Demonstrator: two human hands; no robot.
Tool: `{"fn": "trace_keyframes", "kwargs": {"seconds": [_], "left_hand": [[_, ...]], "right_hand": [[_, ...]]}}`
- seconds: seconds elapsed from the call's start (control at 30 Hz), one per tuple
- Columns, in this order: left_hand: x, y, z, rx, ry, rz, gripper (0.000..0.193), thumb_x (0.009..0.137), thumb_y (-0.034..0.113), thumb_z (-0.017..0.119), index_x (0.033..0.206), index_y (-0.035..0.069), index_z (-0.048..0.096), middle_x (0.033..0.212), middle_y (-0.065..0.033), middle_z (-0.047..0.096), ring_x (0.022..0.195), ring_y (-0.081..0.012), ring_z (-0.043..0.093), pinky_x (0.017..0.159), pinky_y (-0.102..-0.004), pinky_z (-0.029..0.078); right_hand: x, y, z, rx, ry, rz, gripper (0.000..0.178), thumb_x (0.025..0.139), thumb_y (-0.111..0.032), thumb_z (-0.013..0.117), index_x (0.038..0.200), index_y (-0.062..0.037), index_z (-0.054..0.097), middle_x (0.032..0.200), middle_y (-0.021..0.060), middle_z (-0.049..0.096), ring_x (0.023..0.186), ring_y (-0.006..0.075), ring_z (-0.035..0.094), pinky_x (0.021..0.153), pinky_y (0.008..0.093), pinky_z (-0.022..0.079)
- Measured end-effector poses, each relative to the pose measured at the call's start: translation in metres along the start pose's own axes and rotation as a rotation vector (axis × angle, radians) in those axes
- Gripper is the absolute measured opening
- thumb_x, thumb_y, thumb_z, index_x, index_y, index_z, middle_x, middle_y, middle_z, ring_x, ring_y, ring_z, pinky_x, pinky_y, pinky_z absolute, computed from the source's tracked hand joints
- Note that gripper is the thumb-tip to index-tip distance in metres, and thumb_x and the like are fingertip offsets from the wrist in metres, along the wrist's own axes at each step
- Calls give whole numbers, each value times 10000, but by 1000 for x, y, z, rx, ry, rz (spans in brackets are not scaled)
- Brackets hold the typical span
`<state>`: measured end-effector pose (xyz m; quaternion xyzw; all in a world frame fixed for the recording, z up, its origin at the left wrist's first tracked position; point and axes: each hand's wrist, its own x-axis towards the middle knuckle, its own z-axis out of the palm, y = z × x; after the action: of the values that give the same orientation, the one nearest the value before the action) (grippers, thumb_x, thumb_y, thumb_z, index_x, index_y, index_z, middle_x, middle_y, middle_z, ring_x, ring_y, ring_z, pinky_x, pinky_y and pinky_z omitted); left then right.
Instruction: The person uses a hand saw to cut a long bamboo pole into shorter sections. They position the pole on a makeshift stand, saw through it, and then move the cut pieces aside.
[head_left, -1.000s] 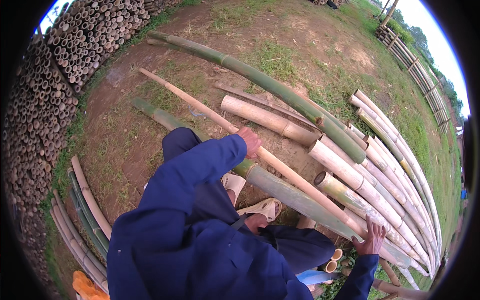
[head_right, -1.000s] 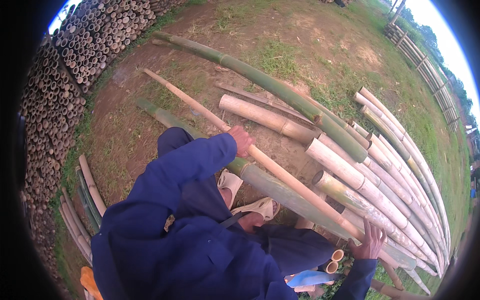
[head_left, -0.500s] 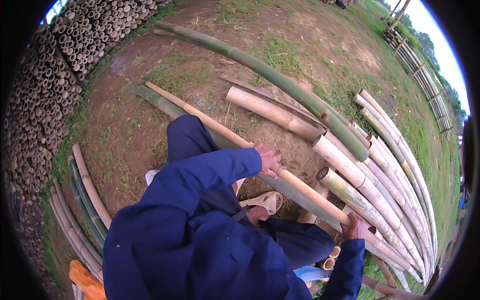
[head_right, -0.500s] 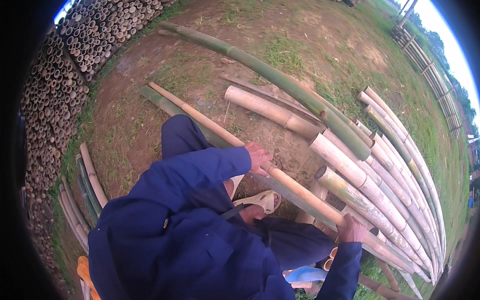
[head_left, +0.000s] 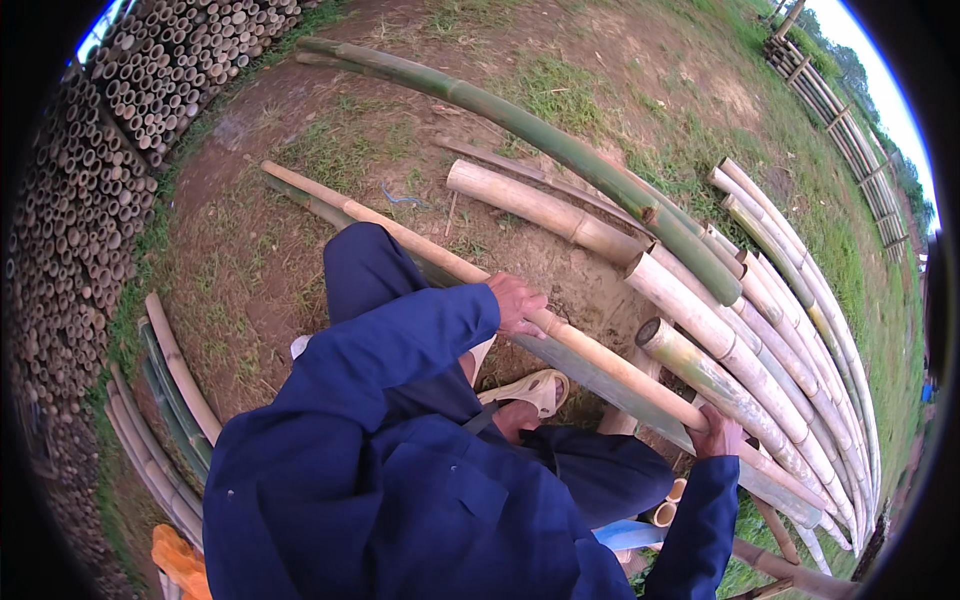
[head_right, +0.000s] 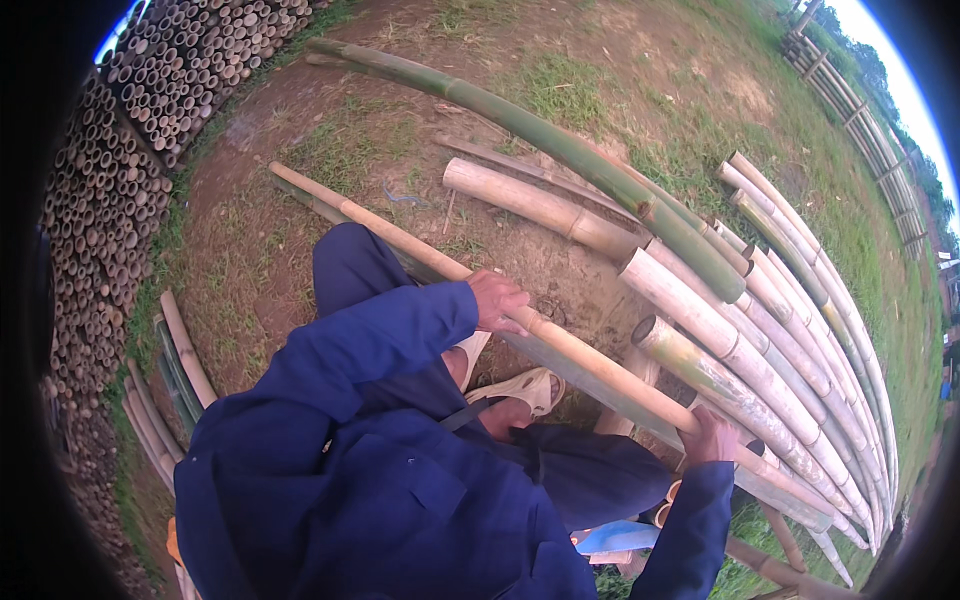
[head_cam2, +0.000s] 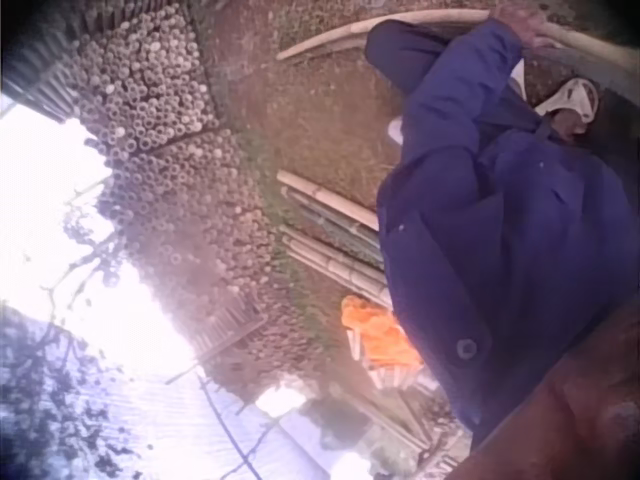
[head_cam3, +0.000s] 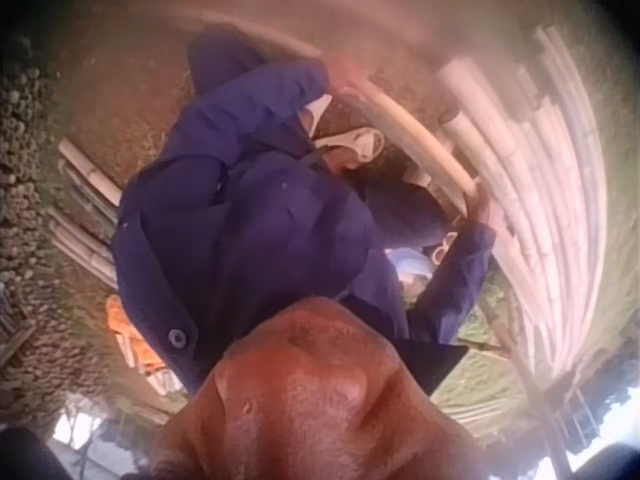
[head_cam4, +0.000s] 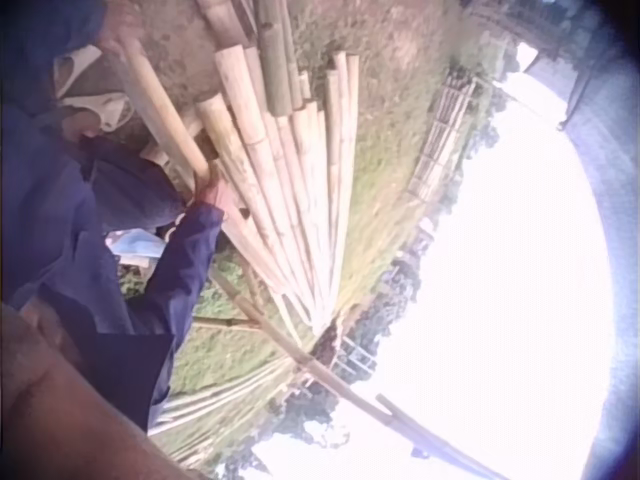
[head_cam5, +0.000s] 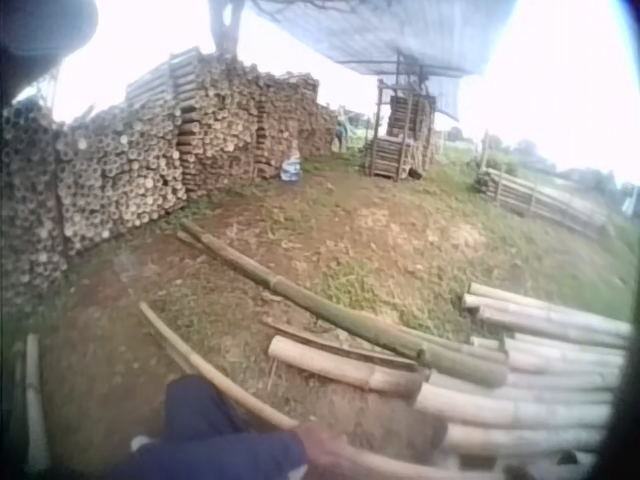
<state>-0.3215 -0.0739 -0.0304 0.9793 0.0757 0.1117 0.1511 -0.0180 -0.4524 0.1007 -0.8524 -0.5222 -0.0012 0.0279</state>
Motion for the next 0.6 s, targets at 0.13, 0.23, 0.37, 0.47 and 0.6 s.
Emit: {"fn": "trace_keyframes", "kwargs": {"seconds": [0.13, 0.23, 0.37, 0.47, 0.6], "left_hand": [[10, -6, 1, 3, -50, -6, 596, 821, 667, 705, 995, 99, 655, 916, -96, 694, 896, -330, 703, 714, -477, 549], [29, 18, -11, -25, -65, 35, 577, 850, 617, 707, 1087, 91, 703, 994, -109, 721, 927, -336, 706, 739, -473, 557], [37, 34, 1, -100, -36, 38, 485, 819, 548, 770, 981, 101, 675, 880, -135, 693, 812, -366, 695, 698, -481, 551], [46, 32, 27, -103, -24, 44, 510, 864, 559, 736, 1006, 76, 658, 881, -166, 676, 827, -408, 674, 722, -508, 521], [67, 40, 42, -103, -101, 51, 514, 876, 539, 737, 1050, 64, 649, 926, -193, 675, 862, -429, 662, 737, -506, 514]], "right_hand": [[-1, 14, 13, 78, 5, -34, 275, 719, -317, 845, 926, -166, 745, 826, 118, 735, 822, 357, 717, 717, 481, 548], [-17, 39, -2, 64, -59, 42, 303, 731, -346, 843, 966, -179, 750, 818, 116, 740, 796, 355, 719, 712, 484, 554], [-7, 66, 6, 92, -58, 23, 388, 688, -382, 862, 992, -172, 744, 843, 143, 730, 849, 372, 711, 726, 499, 546], [-12, 75, 18, 101, -96, 162, 454, 666, -467, 861, 1009, -196, 739, 873, 66, 726, 927, 320, 706, 871, 491, 499], [-33, 83, 19, 88, -82, 172, 504, 671, -514, 847, 1068, -219, 753, 942, 26, 729, 996, 270, 695, 956, 472, 428]]}}
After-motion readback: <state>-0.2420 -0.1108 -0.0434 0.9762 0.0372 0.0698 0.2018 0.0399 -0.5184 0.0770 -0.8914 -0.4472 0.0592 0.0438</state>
